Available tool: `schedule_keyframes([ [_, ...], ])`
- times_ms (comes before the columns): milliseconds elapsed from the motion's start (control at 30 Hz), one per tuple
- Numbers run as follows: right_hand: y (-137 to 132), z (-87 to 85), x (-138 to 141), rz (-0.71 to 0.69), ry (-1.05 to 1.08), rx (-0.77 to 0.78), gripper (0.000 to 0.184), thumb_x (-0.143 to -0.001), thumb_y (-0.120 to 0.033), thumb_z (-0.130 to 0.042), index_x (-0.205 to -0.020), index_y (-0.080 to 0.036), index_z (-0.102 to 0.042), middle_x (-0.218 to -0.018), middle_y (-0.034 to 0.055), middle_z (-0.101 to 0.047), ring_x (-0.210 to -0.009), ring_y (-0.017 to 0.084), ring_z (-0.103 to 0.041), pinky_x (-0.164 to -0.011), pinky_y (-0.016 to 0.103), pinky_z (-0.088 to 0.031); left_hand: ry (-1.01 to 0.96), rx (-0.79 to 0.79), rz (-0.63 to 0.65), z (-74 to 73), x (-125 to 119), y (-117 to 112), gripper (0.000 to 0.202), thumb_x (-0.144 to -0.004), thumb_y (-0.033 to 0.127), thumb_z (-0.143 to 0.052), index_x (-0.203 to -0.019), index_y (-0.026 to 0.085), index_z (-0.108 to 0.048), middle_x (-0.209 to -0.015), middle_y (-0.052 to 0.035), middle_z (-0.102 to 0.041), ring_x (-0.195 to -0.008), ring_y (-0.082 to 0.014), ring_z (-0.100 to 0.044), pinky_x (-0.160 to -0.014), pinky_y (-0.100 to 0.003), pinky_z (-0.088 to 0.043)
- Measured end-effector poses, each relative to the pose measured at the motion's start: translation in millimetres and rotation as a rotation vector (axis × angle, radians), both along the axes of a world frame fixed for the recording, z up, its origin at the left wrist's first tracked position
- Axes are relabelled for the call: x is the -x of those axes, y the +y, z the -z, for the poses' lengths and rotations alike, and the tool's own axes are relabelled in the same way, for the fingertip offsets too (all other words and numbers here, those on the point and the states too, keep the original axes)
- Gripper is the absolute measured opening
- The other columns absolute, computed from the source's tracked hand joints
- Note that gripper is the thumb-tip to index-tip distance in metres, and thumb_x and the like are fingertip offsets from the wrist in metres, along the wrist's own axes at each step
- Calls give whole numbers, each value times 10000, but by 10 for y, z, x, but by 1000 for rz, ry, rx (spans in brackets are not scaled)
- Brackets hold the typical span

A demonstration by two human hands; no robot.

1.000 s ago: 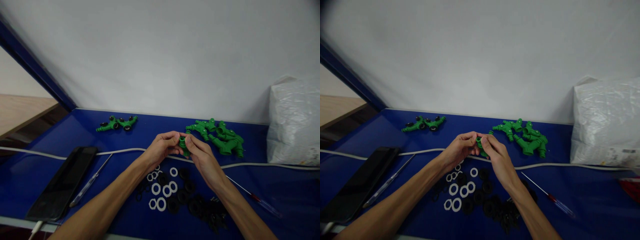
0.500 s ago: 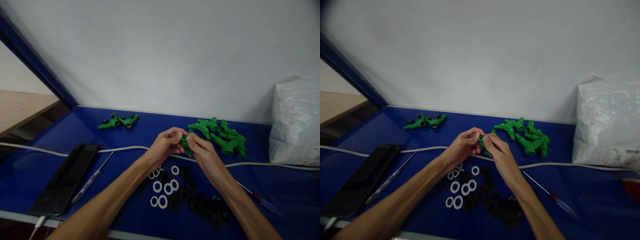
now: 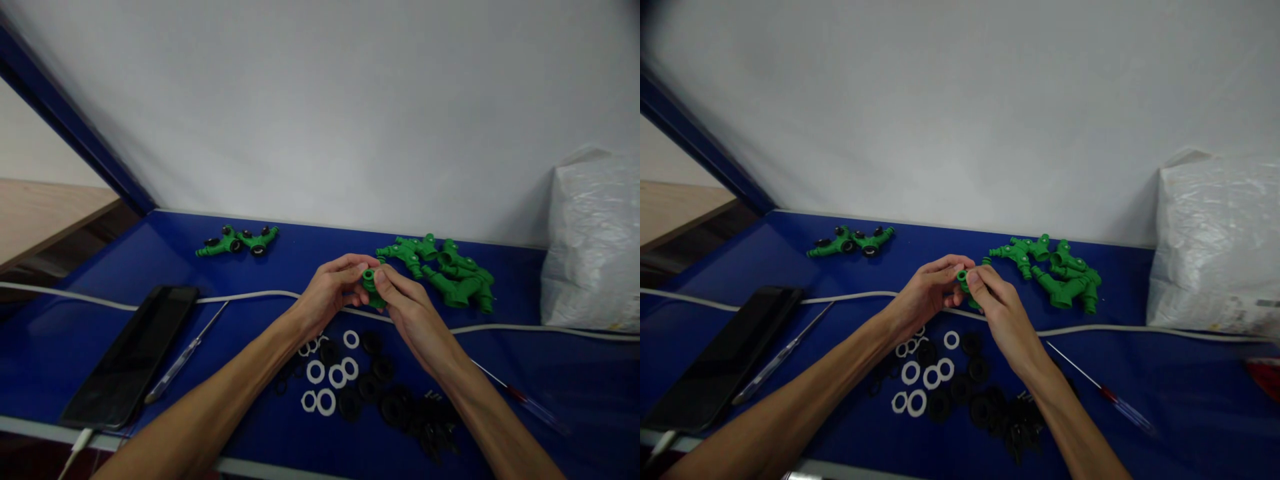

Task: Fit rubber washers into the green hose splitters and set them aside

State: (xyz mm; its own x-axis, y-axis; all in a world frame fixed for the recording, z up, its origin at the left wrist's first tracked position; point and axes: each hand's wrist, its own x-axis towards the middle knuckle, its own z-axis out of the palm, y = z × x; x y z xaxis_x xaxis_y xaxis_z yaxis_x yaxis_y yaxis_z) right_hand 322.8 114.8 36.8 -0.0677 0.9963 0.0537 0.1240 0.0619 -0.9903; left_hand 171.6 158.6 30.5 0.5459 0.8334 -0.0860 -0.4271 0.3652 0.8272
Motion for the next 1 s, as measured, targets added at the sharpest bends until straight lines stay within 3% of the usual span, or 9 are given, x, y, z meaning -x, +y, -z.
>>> schedule_keyframes([
  [233, 25, -17, 47, 49, 281, 98, 321, -964, -553, -594, -947, -246, -685, -787, -8, -542, -737, 168, -486, -651, 299, -402, 77, -209, -33, -9, -50, 7, 464, -879, 486, -702, -1185, 137, -707, -692, -19, -676, -639, -126, -637, -634, -233, -478],
  [400, 30, 8, 48, -23, 304, 101, 340, -989, -544, -563, -953, -240, -712, -818, 18, -620, -827, 183, -586, -683, 291, -478, 169, -312, -67, 57, -14, 76, 534, -832, 496, -755, -1216, 128, -708, -673, -6, -650, -590, -112, -566, -605, -246, -446],
  [567, 13, -27, 44, -64, 252, 121, 403, -948, -527, -632, -1274, -291, -656, -1203, 70, -684, -984, 233, -663, -747, 364, -578, 161, -260, -143, 106, 94, 187, 414, -832, 482, -755, -1094, 161, -762, -667, 17, -570, -569, -78, -445, -548, -228, -351],
  [667, 23, -83, 16, -34, 108, 117, 492, -875, -474, -731, -1318, -281, -640, -1357, 80, -630, -881, 205, -694, -788, 392, -596, 89, -195, -164, 114, 115, 217, 346, -827, 448, -760, -1014, 157, -770, -696, 7, -571, -558, -68, -396, -530, -225, -310],
  [767, 45, -100, -21, 8, 22, 93, 485, -835, -447, -764, -1273, -263, -662, -1376, 84, -622, -798, 177, -697, -781, 385, -598, 17, -147, -172, 94, 94, 200, 275, -814, 390, -763, -960, 157, -755, -811, -22, -639, -564, -63, -386, -527, -221, -297],
  [900, 66, -55, -47, 80, 7, 83, 545, -788, -431, -802, -1281, -266, -637, -1410, 94, -598, -856, 187, -703, -784, 374, -599, -24, -96, -171, 52, 71, 159, 239, -800, 346, -758, -952, 164, -730, -909, -33, -672, -572, -65, -384, -521, -219, -294],
  [1000, 66, -36, -48, 53, 27, 118, 569, -748, -413, -834, -1260, -257, -641, -1230, 71, -681, -900, 208, -712, -828, 380, -592, -12, -85, -180, 43, 84, 151, 251, -806, 358, -747, -971, 169, -735, -903, -26, -667, -574, -63, -370, -519, -214, -292],
])
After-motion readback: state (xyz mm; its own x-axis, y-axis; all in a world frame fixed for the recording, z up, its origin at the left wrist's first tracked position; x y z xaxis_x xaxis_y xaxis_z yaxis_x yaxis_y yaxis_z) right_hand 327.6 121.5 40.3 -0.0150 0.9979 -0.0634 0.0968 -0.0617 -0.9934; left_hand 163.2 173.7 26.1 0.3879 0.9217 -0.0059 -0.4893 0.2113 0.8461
